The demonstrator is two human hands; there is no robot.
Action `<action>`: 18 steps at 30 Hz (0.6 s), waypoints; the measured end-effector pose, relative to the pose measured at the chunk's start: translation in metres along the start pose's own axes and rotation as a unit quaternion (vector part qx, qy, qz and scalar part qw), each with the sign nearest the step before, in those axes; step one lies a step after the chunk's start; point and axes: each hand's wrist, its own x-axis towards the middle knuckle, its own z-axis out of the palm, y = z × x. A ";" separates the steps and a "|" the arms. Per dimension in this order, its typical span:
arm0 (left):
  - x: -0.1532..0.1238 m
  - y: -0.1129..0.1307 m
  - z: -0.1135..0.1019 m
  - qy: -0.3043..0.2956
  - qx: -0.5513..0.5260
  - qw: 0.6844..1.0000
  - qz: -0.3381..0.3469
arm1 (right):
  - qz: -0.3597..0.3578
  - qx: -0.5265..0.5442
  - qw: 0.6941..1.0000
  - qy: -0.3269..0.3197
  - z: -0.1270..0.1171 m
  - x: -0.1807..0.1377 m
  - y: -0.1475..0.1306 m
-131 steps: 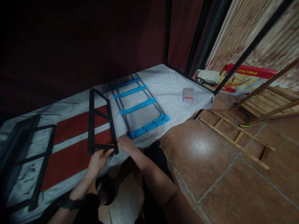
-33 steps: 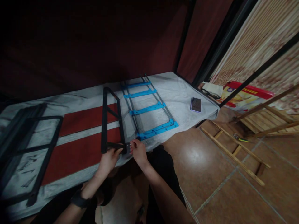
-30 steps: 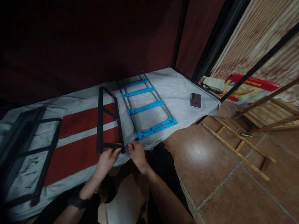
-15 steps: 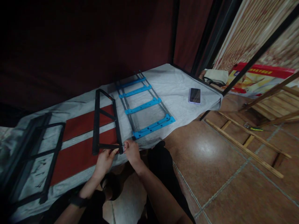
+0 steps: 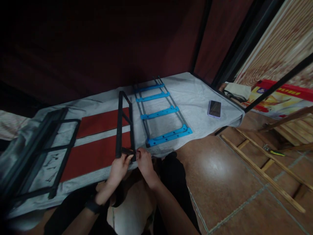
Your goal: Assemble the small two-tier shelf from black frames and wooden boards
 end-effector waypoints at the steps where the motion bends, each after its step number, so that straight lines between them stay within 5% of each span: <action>1: -0.001 0.001 0.001 0.008 -0.001 1.000 0.004 | -0.009 -0.026 1.000 0.003 0.000 -0.002 0.000; 5: 0.000 -0.002 0.002 0.021 -0.062 0.998 -0.004 | -0.048 -0.129 0.990 0.017 0.000 -0.010 -0.001; 10: 0.009 -0.016 -0.009 -0.046 -0.169 0.984 -0.023 | -0.079 -0.209 0.975 0.014 -0.002 -0.016 -0.002; 18: 0.015 -0.016 -0.025 -0.093 -0.173 0.981 -0.004 | -0.123 -0.364 0.921 -0.063 -0.011 -0.011 -0.017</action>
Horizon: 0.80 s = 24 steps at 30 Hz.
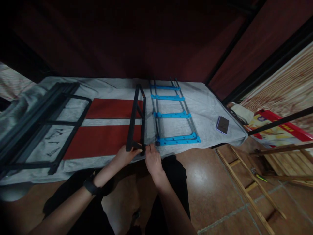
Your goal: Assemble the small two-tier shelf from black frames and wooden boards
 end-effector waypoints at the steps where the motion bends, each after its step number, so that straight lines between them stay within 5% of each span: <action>1: -0.001 0.002 0.001 0.000 0.011 1.000 -0.004 | -0.008 -0.015 1.000 -0.010 -0.002 0.001 0.000; 9: -0.008 0.018 0.011 0.014 0.139 0.990 -0.036 | -0.038 -0.012 0.999 -0.035 -0.001 0.011 0.011; 18: -0.020 0.026 0.028 0.084 0.110 0.989 -0.044 | -0.039 0.186 0.982 -0.015 -0.003 0.018 0.025; 24: -0.021 0.027 0.029 0.080 0.128 0.988 -0.028 | 0.013 0.199 0.980 0.013 0.002 0.023 0.023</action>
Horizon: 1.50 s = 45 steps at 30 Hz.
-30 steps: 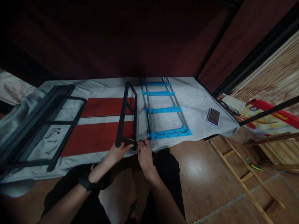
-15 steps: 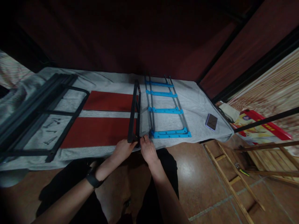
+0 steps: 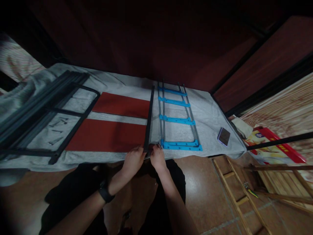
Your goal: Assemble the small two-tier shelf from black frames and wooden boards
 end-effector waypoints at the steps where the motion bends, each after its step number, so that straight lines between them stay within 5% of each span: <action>1: 0.000 0.001 0.000 -0.002 0.008 1.000 0.010 | 0.009 0.012 1.000 0.001 0.002 0.000 0.001; 13: 0.004 -0.002 -0.002 -0.040 -0.004 0.999 0.030 | -0.001 0.023 1.000 -0.005 0.006 -0.004 0.006; 18: 0.001 -0.002 -0.011 -0.050 0.049 0.993 0.100 | 0.005 0.050 0.999 -0.007 0.009 -0.004 0.011; 22: -0.008 -0.026 -0.015 -0.013 0.071 0.988 0.139 | 0.038 0.067 0.997 -0.001 0.011 -0.008 0.010; 27: -0.013 -0.055 -0.017 0.030 0.065 0.991 0.110 | -0.020 0.004 1.000 0.004 0.007 -0.010 0.001; 31: -0.014 -0.040 -0.011 0.003 0.016 0.988 0.155 | -0.064 -0.049 0.997 -0.012 -0.001 -0.008 -0.003; 33: -0.014 -0.030 -0.006 0.004 -0.026 0.992 0.125 | -0.072 -0.048 0.996 -0.012 -0.004 -0.006 -0.003; 41: -0.011 -0.018 0.005 0.110 -0.180 0.976 0.056 | -0.065 0.020 0.998 -0.001 0.000 -0.001 -0.002; 45: -0.009 -0.001 0.006 0.125 -0.134 0.980 0.079 | -0.018 0.047 0.999 0.016 0.005 -0.007 0.000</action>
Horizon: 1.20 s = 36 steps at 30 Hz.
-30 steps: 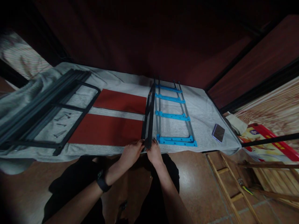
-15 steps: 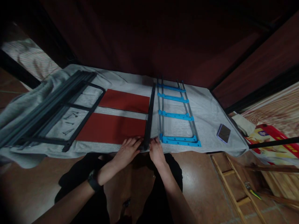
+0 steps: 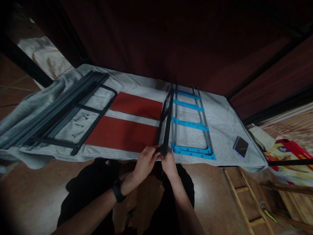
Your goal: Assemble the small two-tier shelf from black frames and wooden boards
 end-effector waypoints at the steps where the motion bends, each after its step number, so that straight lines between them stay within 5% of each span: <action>1: 0.000 0.004 0.001 -0.007 0.023 1.000 0.010 | 0.014 0.004 1.000 0.004 0.001 -0.002 0.001; 7: -0.007 0.014 0.013 -0.013 0.114 0.992 0.050 | 0.084 0.019 0.996 0.017 0.005 -0.016 0.004; 16: -0.002 0.035 0.019 -0.031 0.124 0.992 0.009 | 0.149 0.163 0.975 0.016 -0.005 -0.018 0.009; 25: 0.036 0.020 -0.028 -0.127 0.004 0.992 -0.024 | 0.176 0.471 0.864 0.032 -0.002 -0.013 -0.006; 36: 0.051 0.015 -0.034 -0.132 -0.045 0.988 -0.071 | 0.140 0.355 0.922 0.063 -0.005 -0.020 -0.014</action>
